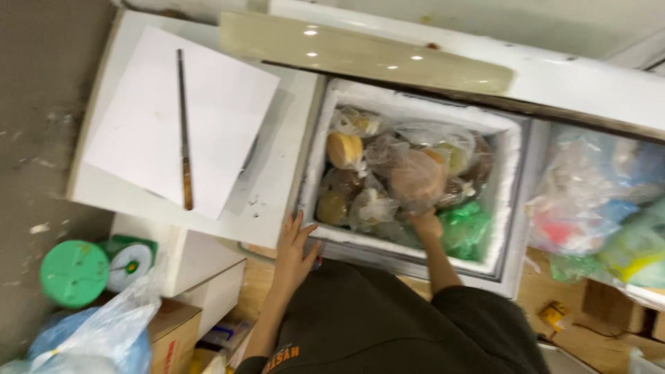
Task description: The person organizes cake shop supplies by handling a rotating stand, moving containers on a shelf, scraping a white board with a long knife, and placing bags of ingredients into a microwave and a container.
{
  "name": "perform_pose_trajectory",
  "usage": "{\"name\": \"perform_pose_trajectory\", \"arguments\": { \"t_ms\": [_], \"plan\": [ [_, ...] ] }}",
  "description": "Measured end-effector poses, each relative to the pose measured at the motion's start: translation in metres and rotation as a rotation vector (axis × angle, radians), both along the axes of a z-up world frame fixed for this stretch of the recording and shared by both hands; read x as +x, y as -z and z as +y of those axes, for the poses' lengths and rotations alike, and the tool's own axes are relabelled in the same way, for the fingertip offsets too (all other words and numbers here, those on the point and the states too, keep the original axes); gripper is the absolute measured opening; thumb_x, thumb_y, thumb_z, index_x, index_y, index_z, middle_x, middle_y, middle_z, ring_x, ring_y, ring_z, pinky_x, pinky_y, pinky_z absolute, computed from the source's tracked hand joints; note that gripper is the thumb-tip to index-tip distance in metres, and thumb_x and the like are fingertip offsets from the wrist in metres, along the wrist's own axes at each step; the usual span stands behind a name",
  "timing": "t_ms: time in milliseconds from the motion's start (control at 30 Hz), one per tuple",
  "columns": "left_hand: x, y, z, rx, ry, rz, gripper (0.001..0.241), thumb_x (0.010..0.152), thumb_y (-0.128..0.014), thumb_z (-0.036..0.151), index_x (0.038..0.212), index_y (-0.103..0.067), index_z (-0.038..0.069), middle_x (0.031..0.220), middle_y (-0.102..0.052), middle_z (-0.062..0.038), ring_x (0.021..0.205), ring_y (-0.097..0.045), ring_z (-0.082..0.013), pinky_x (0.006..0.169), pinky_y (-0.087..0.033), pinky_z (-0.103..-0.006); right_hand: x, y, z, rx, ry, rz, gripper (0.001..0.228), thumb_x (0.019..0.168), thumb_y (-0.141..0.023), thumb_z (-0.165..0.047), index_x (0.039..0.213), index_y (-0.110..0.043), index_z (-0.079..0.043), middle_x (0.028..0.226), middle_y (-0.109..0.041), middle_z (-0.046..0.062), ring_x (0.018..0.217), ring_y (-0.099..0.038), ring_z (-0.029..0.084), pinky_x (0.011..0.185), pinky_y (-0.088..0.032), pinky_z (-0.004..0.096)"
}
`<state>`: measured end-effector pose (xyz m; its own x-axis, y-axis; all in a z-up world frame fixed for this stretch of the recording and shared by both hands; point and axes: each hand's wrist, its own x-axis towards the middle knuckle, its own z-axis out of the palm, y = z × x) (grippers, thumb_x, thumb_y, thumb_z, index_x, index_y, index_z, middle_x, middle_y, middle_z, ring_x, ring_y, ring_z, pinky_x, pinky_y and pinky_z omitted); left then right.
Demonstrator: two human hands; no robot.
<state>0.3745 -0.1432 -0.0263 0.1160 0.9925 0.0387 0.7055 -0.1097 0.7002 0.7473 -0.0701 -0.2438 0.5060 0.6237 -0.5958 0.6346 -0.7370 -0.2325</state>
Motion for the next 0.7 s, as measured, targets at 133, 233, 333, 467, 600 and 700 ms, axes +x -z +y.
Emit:
{"name": "perform_pose_trajectory", "arguments": {
  "t_ms": [133, 233, 333, 467, 600, 700],
  "plan": [
    [0.028, 0.001, 0.004, 0.010, 0.090, -0.012, 0.040, 0.091, -0.072, 0.021, 0.128, -0.065, 0.007, 0.162, -0.037, -0.018, 0.153, -0.027, -0.0404, 0.122, -0.027, -0.0508, 0.007, 0.016, 0.022, 0.309, 0.211, 0.448, 0.064, 0.076, -0.075, -0.047, 0.121, -0.067, -0.002, 0.109, -0.074, 0.025, 0.091, -0.069, 0.037, 0.082, -0.055, 0.045],
    [0.050, 0.010, 0.001, -0.068, 0.135, -0.045, 0.042, 0.091, -0.072, 0.023, 0.129, -0.065, 0.008, 0.161, -0.037, -0.019, 0.152, -0.026, -0.0407, 0.121, -0.028, -0.0487, 0.029, 0.010, 0.061, 0.665, 0.247, 0.621, 0.032, 0.094, -0.063, -0.032, 0.113, -0.069, -0.006, 0.107, -0.074, 0.016, 0.090, -0.066, 0.021, 0.077, -0.052, 0.034],
    [0.076, 0.034, 0.002, -0.237, 0.189, -0.209, 0.046, 0.094, -0.069, 0.031, 0.134, -0.064, 0.009, 0.162, -0.039, -0.018, 0.153, -0.033, -0.0350, 0.121, -0.031, -0.0440, 0.072, 0.000, 0.056, 0.828, 0.319, 1.009, 0.032, 0.082, -0.068, -0.003, 0.113, -0.065, 0.003, 0.105, -0.068, 0.014, 0.091, -0.064, 0.023, 0.077, -0.055, 0.036],
    [0.118, 0.059, 0.029, -0.370, 0.071, -0.830, 0.069, 0.103, -0.054, 0.049, 0.156, -0.038, 0.007, 0.165, -0.038, -0.017, 0.155, -0.034, -0.0284, 0.125, -0.027, -0.0382, 0.153, -0.046, -0.014, 0.956, 0.383, 1.181, 0.033, 0.082, -0.067, -0.004, 0.114, -0.065, 0.003, 0.105, -0.068, 0.014, 0.091, -0.064, 0.023, 0.077, -0.055, 0.035],
    [0.143, 0.025, 0.037, -0.283, 0.236, -1.223, 0.094, 0.094, -0.059, 0.062, 0.162, -0.022, 0.008, 0.168, -0.028, -0.011, 0.155, -0.027, -0.0234, 0.126, -0.025, -0.0380, 0.164, -0.114, -0.081, 1.065, 0.359, 1.226, 0.033, 0.083, -0.067, -0.004, 0.116, -0.064, 0.002, 0.105, -0.068, 0.013, 0.090, -0.065, 0.022, 0.076, -0.055, 0.035],
    [0.155, -0.011, 0.029, -0.334, 0.340, -1.196, 0.102, 0.085, -0.077, 0.055, 0.160, -0.024, 0.011, 0.165, -0.031, -0.012, 0.151, -0.032, -0.0262, 0.122, -0.029, -0.0422, 0.104, -0.139, -0.106, 1.145, 0.386, 1.251, 0.034, 0.084, -0.067, -0.005, 0.116, -0.064, 0.002, 0.106, -0.068, 0.013, 0.090, -0.065, 0.022, 0.076, -0.055, 0.034]
  ]
}}
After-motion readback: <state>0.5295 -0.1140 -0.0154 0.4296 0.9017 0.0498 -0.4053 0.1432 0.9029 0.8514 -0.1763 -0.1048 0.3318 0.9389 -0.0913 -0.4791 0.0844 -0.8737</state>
